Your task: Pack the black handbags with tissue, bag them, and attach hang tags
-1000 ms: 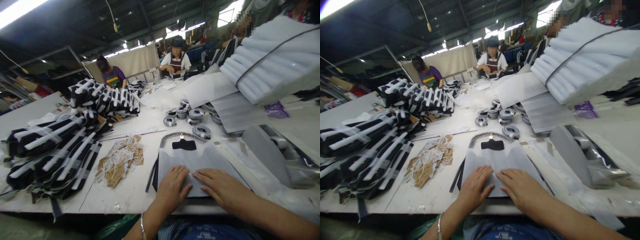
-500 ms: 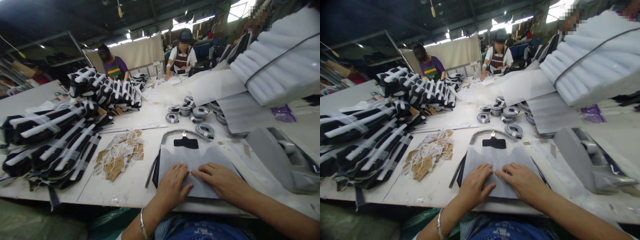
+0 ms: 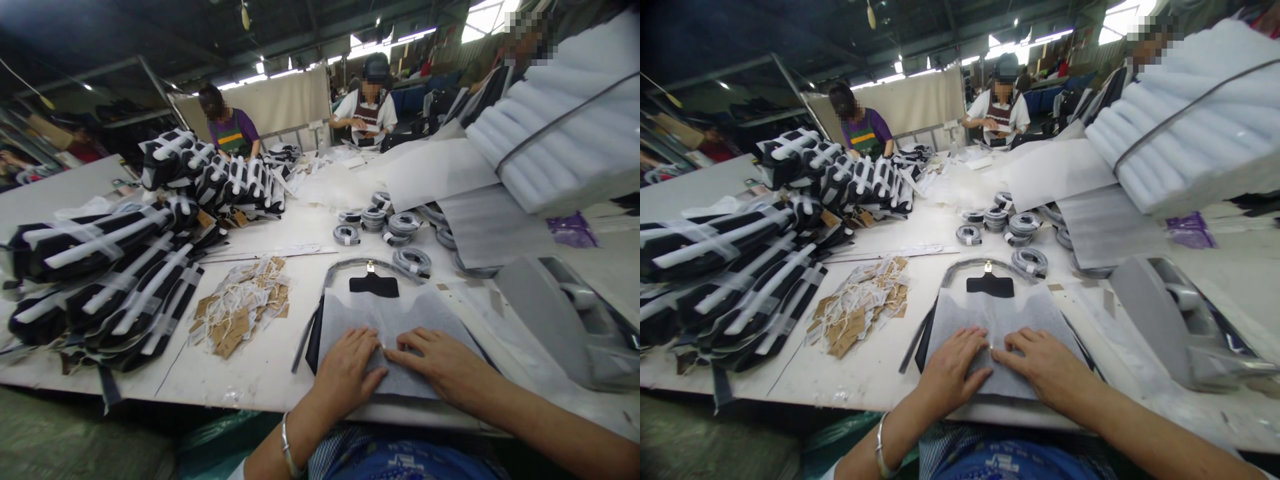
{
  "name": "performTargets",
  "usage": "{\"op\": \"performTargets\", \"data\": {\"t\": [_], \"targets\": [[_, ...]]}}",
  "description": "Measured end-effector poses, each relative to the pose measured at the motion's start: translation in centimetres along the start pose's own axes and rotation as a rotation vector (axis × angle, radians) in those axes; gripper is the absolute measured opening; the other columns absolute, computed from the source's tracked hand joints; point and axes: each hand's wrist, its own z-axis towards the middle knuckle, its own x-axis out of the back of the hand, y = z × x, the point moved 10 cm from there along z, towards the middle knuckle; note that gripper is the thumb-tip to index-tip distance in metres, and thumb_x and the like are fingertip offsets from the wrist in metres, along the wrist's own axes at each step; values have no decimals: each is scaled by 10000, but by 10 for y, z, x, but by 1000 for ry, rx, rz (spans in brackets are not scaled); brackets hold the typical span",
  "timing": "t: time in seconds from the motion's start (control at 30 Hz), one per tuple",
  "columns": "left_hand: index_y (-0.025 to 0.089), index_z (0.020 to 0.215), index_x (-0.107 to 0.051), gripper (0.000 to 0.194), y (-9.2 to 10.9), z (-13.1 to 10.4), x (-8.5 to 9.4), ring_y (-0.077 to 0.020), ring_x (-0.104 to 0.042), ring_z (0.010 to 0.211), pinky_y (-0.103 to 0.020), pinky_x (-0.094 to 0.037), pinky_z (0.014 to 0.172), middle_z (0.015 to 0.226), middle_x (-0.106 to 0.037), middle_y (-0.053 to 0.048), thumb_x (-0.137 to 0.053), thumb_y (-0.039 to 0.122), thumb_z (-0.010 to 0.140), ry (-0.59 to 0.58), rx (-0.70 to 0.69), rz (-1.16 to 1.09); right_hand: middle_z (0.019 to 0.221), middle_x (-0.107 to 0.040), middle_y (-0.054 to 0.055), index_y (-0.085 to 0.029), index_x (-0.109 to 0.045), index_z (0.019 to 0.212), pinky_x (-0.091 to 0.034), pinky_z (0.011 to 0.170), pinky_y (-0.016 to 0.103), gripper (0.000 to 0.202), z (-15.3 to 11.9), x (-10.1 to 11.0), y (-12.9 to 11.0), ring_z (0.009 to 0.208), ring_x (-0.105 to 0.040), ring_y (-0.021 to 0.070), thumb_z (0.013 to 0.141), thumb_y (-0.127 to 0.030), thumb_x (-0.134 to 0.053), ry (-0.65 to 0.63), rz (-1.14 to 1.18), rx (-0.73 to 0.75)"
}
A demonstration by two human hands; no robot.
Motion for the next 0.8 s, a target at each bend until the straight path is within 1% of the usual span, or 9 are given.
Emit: {"op": "performTargets", "data": {"t": [0.07,0.13,0.2,0.27,0.33,0.4,0.57,0.7,0.8], "targets": [[181,1294,-494,400,0,0,0,-242,-486,1373,-460,-385,1180,1436,-563,-102,-595,345,943,-1,-1,15,1160,-654,80,-315,-541,1391,-467,785,355,677,-3,-2,1,975,-604,238,785,-18,-490,8,-5,-3],[179,1282,-504,388,1,0,1,-241,-488,1372,-455,-387,1178,1434,-565,-107,-589,357,948,-2,-5,33,1312,-621,90,-301,-505,1431,-482,845,385,709,-7,-5,1,1111,-598,259,782,-17,-476,29,-21,5],[182,1272,-513,379,2,1,0,-235,-484,1375,-447,-382,1182,1436,-565,-101,-587,368,950,-8,-10,49,1458,-538,81,-282,-439,1485,-473,939,435,750,-12,-9,0,1274,-534,274,783,-19,-460,54,-42,30],[184,1266,-519,374,2,2,0,-229,-478,1379,-436,-372,1189,1436,-566,-91,-588,373,951,-24,-15,60,1519,-480,62,-273,-375,1524,-432,1032,487,785,-16,-15,-1,1361,-472,264,785,-20,-445,59,-51,59],[184,1258,-526,366,2,3,-1,-228,-478,1378,-429,-368,1190,1437,-566,-84,-584,377,953,-43,-15,66,1528,-467,53,-275,-334,1543,-380,1097,525,813,-19,-21,1,1386,-453,248,780,-13,-431,41,-37,64],[185,1253,-533,361,1,4,-2,-231,-480,1375,-429,-370,1187,1438,-567,-79,-582,381,954,-63,-7,70,1527,-463,58,-276,-326,1547,-367,1114,545,827,-19,-26,5,1387,-456,247,772,-6,-426,10,8,54],[182,1255,-544,370,1,5,-6,-232,-467,1387,-439,-371,1179,1447,-562,-81,-565,407,961,-107,10,98,1497,-497,73,-260,-441,1490,-367,1126,551,681,-16,-30,13,1382,-464,251,841,-54,-447,-60,157,62],[184,1305,-525,411,4,6,-1,-241,-402,1434,-488,-307,1206,1498,-509,-83,-495,445,989,-169,0,172,1517,-476,49,-275,-408,1507,-376,1119,571,683,-11,-18,17,1386,-456,270,853,-92,-483,-67,125,65],[201,1344,-516,521,4,9,7,-288,-315,1479,-560,-239,1218,1552,-436,-92,-488,555,963,-256,-48,194,1588,-366,18,-343,-326,1541,-317,1141,622,688,-9,-8,21,1446,-353,311,902,-179,-521,-84,101,88]]}}
